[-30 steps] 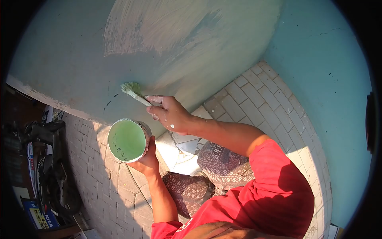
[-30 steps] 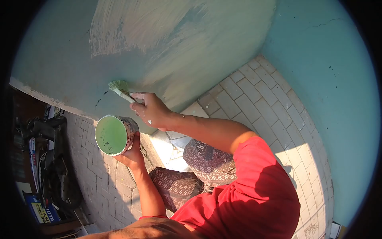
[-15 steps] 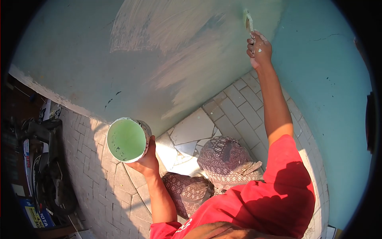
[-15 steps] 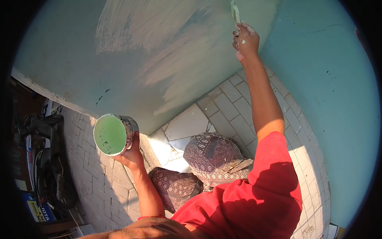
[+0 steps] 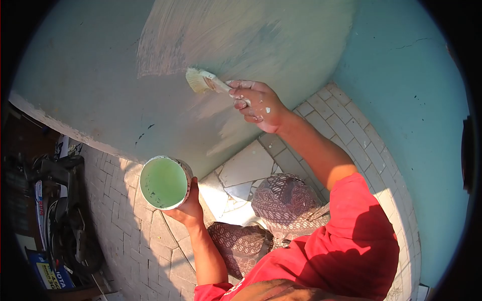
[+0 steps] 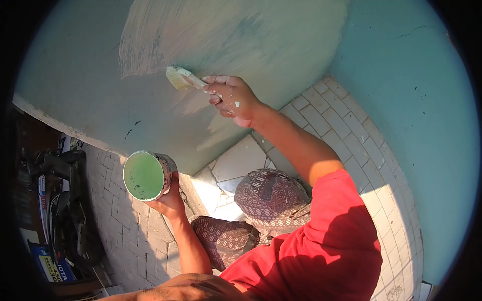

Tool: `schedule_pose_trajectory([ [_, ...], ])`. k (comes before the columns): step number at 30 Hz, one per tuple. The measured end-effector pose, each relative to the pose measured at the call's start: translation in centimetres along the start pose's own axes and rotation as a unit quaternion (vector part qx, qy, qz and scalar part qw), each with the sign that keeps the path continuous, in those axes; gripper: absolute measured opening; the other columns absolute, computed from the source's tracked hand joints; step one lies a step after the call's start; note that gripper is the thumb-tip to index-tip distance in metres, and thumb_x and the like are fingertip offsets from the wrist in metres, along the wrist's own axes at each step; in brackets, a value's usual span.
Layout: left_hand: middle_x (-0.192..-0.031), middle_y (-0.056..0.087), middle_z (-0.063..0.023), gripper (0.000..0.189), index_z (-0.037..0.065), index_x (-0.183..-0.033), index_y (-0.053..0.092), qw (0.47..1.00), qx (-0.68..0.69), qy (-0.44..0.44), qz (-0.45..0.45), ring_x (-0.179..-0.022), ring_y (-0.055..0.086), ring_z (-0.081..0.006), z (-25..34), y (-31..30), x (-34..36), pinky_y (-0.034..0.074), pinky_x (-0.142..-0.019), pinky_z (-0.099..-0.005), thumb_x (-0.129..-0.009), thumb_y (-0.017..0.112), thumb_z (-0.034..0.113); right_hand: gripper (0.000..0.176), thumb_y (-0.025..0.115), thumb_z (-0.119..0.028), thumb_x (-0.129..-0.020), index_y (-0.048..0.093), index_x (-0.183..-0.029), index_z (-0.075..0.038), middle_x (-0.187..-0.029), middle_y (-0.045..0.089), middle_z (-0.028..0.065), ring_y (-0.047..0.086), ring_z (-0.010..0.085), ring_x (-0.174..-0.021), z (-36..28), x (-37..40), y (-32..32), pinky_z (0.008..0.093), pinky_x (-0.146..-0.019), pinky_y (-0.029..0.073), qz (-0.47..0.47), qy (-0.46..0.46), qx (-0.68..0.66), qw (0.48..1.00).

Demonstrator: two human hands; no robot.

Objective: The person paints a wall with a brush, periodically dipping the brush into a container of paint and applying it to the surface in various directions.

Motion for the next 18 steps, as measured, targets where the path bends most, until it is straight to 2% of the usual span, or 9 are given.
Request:
schedule_pose_trajectory([
  [2, -0.115, 0.071, -0.0139, 0.066, 0.001, -0.119, 0.066, 0.999, 0.023, -0.021, 0.008, -0.107, 0.066, -0.0315, -0.4, -0.4, 0.1, 0.049, -0.100, -0.0417, -0.059, 0.093, 0.004, 0.020, 0.064, -0.015, -0.095, 0.057, -0.113, -0.011, -0.080, 0.050, 0.0014, 0.033, 0.0029, -0.050, -5.0, -0.2, -5.7, 0.0193, -0.040, 0.025, 0.038, -0.032, -0.020, 0.999],
  [5, -0.115, 0.071, -0.0134, 0.066, 0.002, -0.119, 0.067, 0.997, 0.053, -0.057, 0.008, -0.107, 0.066, -0.0317, -1.7, -0.3, 0.2, 0.049, -0.100, -0.0416, -0.058, 0.093, 0.005, 0.021, 0.064, -0.014, -0.095, 0.057, -0.114, -0.010, -0.081, 0.052, 0.0027, 0.034, 0.0040, -0.050, -8.1, 1.9, -9.3, 0.0194, -0.041, 0.026, 0.056, -0.069, 0.014, 0.996],
  [7, -0.115, 0.071, -0.0133, 0.067, 0.002, -0.119, 0.067, 0.999, 0.035, -0.034, -0.005, -0.107, 0.066, -0.0321, -1.7, 0.1, 0.3, 0.049, -0.100, -0.0417, -0.058, 0.093, 0.005, 0.030, 0.063, -0.012, -0.095, 0.055, -0.123, -0.007, -0.085, 0.056, 0.0052, 0.040, 0.0058, -0.052, -10.1, 4.5, -11.2, 0.0188, -0.045, 0.033, 0.153, -0.157, -0.004, 0.976],
  [9, -0.115, 0.071, -0.0131, 0.067, 0.003, -0.119, 0.067, 1.000, 0.018, -0.007, -0.019, -0.107, 0.066, -0.0326, -1.5, 0.6, 0.0, 0.049, -0.100, -0.0417, -0.057, 0.094, 0.006, 0.037, 0.063, -0.012, -0.095, 0.052, -0.130, -0.005, -0.090, 0.060, 0.0073, 0.045, 0.0073, -0.055, -10.6, 5.9, -11.8, 0.0199, -0.049, 0.038, 0.190, -0.192, -0.011, 0.963],
  [11, -0.122, 0.068, -0.0143, 0.071, 0.000, -0.126, 0.063, 0.996, 0.012, 0.012, -0.083, -0.110, 0.066, -0.0273, -1.0, 2.0, 0.1, 0.053, -0.097, -0.0397, -0.061, 0.092, 0.002, 0.044, 0.063, -0.011, -0.095, 0.049, -0.136, -0.002, -0.096, 0.064, 0.0095, 0.049, 0.0088, -0.057, -10.8, 7.1, -11.5, 0.0211, -0.053, 0.044, 0.228, -0.227, -0.019, 0.947],
  [14, -0.119, 0.069, -0.0133, 0.068, 0.001, -0.124, 0.065, 0.993, 0.017, 0.033, -0.109, -0.107, 0.066, -0.0273, -0.5, 3.0, 0.2, 0.053, -0.095, -0.0396, -0.061, 0.091, 0.004, 0.046, 0.065, -0.012, -0.095, 0.052, -0.137, 0.003, -0.103, 0.068, 0.0126, 0.057, 0.0123, -0.064, -10.9, 7.9, -10.7, 0.0247, -0.062, 0.052, 0.269, -0.239, 0.092, 0.928],
  [16, -0.118, 0.069, -0.0129, 0.067, 0.001, -0.124, 0.066, 0.991, 0.025, 0.034, -0.124, -0.106, 0.066, -0.0275, 0.1, 3.9, 0.3, 0.053, -0.095, -0.0400, -0.062, 0.091, 0.005, 0.035, 0.067, -0.013, -0.094, 0.062, -0.124, 0.005, -0.097, 0.071, 0.0095, 0.065, 0.0141, -0.071, -13.0, 7.5, -10.3, 0.0268, -0.067, 0.055, 0.295, -0.286, 0.304, 0.860],
  [17, -0.118, 0.070, -0.0111, 0.065, 0.005, -0.121, 0.068, 0.989, 0.050, 0.011, -0.137, -0.107, 0.066, -0.0298, 0.3, 4.3, 0.4, 0.051, -0.097, -0.0414, -0.061, 0.093, 0.011, 0.035, 0.067, -0.013, -0.094, 0.062, -0.124, 0.005, -0.097, 0.071, 0.0095, 0.065, 0.0141, -0.071, -13.5, 7.2, -10.3, 0.0268, -0.067, 0.055, 0.299, -0.283, 0.304, 0.859],
  [18, -0.118, 0.071, -0.0093, 0.063, 0.009, -0.118, 0.071, 0.986, 0.075, -0.013, -0.150, -0.108, 0.066, -0.0320, 0.4, 4.7, 0.7, 0.049, -0.100, -0.0429, -0.060, 0.095, 0.017, 0.030, 0.071, -0.011, -0.093, 0.066, -0.118, 0.006, -0.097, 0.073, 0.0106, 0.068, 0.0136, -0.075, -15.5, 8.1, -9.3, 0.0258, -0.069, 0.057, 0.338, -0.338, 0.343, 0.809],
])
Point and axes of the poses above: each hand's wrist, its own x-axis away from the middle knuckle, its own y-axis out of the palm, z = x × y, the point moved 9 cm from there along -x, towards the middle knuckle
